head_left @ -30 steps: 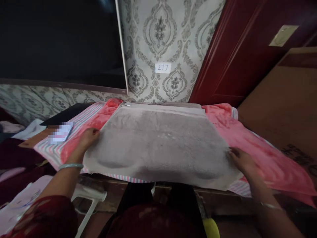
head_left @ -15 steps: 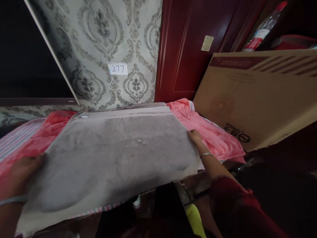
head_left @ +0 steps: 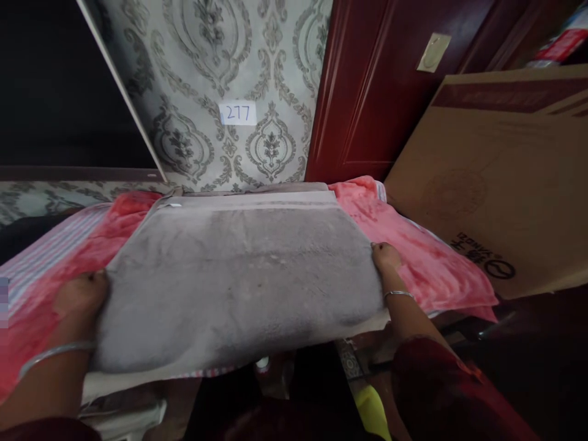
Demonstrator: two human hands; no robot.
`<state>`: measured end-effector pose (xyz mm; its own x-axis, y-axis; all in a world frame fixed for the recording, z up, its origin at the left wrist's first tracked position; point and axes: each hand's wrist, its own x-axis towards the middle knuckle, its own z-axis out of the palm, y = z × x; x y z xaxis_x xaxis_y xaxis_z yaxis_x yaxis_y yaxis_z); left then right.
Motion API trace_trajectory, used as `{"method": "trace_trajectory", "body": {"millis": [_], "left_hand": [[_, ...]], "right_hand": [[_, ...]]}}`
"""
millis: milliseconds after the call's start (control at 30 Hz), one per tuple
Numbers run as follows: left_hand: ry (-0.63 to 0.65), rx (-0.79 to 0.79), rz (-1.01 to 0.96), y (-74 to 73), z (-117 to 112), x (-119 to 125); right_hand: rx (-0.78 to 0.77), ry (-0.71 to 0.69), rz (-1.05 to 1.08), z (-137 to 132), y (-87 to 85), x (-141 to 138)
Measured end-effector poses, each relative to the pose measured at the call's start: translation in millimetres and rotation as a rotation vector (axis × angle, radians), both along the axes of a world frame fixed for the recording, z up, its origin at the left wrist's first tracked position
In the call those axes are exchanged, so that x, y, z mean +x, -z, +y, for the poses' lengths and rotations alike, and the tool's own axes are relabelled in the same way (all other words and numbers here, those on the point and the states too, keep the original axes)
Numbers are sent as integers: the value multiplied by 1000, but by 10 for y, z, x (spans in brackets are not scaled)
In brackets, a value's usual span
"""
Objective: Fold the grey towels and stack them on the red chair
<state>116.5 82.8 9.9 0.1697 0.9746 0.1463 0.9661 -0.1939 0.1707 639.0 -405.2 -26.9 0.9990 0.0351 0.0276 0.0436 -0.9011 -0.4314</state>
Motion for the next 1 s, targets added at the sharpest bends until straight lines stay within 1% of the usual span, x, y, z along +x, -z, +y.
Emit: {"method": "trace_trajectory", "body": {"millis": [67,100,133,200,300,333,367,467,567,667,733,867,1000], "left_hand": [[-125,-18,-7,-43,-117,39],[-153,-20,-24,-58,-177,54],[-150,-11,-49,-66,-231,65],[-101,28,-89,-56,-313,77],[-32,130,-129,1,-352,80],[-58,172,-133,23,-346,78],[-51,189,-132,45,-335,76],[-68,166,-156,98,-297,61],[-96,138,-189,130,-275,41],[-96,112,-203,151,-241,16],[-84,84,-223,164,-202,-7],[-11,67,-329,203,-120,-65],[-4,74,-430,240,-84,-92]], "right_hand": [[12,-16,-11,-9,-6,-32],[17,-28,-16,-20,-4,-42],[20,-39,-20,-33,3,-47],[14,-43,-32,-65,37,-37],[-15,-39,-64,-114,117,14],[-25,-47,-68,-127,143,36],[-32,-56,-69,-137,164,56],[-2,-64,-63,-153,197,88],[88,-38,-88,-149,200,72],[204,-36,-133,-141,198,53],[268,-29,-149,-142,199,56],[371,7,-136,-153,207,77],[561,7,-129,-149,208,34]]}}
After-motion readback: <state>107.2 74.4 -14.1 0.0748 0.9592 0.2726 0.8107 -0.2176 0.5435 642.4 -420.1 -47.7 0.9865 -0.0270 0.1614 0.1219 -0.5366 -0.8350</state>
